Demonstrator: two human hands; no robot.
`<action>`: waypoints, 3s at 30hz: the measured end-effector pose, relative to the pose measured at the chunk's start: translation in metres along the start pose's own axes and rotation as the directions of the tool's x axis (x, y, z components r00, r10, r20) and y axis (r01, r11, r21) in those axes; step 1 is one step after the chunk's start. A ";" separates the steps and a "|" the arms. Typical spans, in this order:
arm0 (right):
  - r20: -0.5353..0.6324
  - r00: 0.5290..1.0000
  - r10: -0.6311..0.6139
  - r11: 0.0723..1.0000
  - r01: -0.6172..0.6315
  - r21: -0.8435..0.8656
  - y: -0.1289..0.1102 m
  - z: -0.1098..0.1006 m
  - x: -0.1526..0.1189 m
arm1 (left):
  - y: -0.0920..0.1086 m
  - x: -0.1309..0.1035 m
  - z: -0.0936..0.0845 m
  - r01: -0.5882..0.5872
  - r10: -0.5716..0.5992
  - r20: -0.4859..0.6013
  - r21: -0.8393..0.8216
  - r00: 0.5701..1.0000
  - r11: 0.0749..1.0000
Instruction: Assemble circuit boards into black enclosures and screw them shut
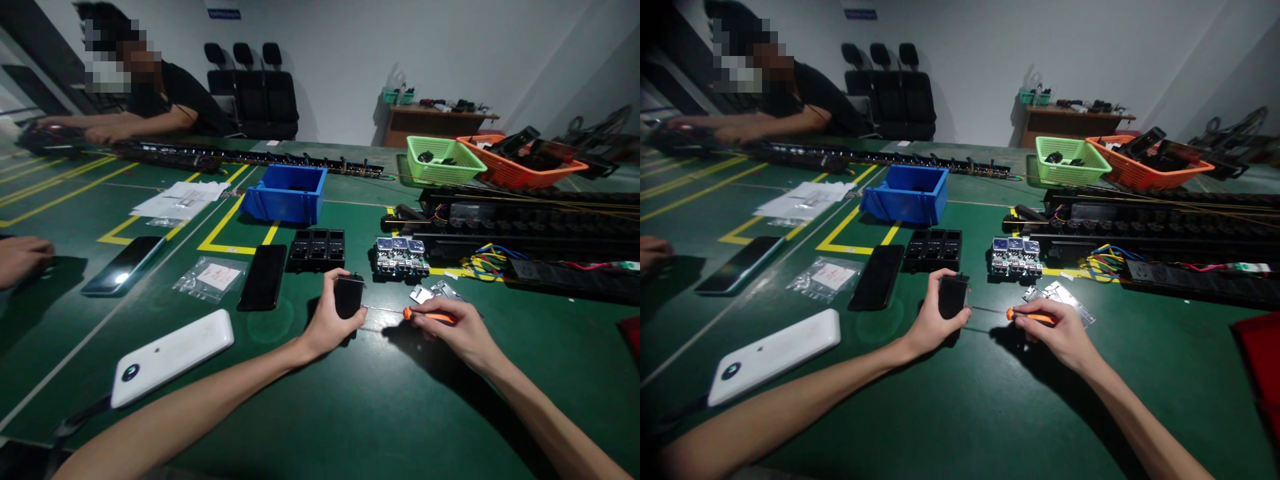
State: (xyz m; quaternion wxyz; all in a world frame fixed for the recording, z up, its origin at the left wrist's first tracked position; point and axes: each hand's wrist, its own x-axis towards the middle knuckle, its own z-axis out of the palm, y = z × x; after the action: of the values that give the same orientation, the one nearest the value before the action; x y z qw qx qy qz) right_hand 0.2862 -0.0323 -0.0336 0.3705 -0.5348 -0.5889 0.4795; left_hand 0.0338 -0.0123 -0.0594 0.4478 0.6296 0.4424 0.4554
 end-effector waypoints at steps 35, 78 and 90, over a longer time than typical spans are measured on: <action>0.047 0.995 0.090 0.996 -0.090 0.003 -0.005 0.003 0.001 | 0.002 -0.004 -0.002 -0.010 0.007 0.078 0.037 0.997 0.999; -0.007 0.983 -0.185 0.967 0.180 -0.179 0.000 -0.001 0.001 | -0.004 -0.003 -0.001 0.012 -0.013 0.062 0.004 0.998 1.000; 0.118 0.931 0.345 0.765 -0.352 0.539 -0.008 0.004 0.005 | -0.005 -0.004 0.001 -0.037 0.038 0.079 -0.023 0.996 0.999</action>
State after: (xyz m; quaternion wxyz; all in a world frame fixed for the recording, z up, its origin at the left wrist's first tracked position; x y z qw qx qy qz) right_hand 0.2793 -0.0279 -0.0278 0.4099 -0.5021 -0.3181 0.6919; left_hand 0.0336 -0.0149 -0.0649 0.4631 0.6505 0.4075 0.4432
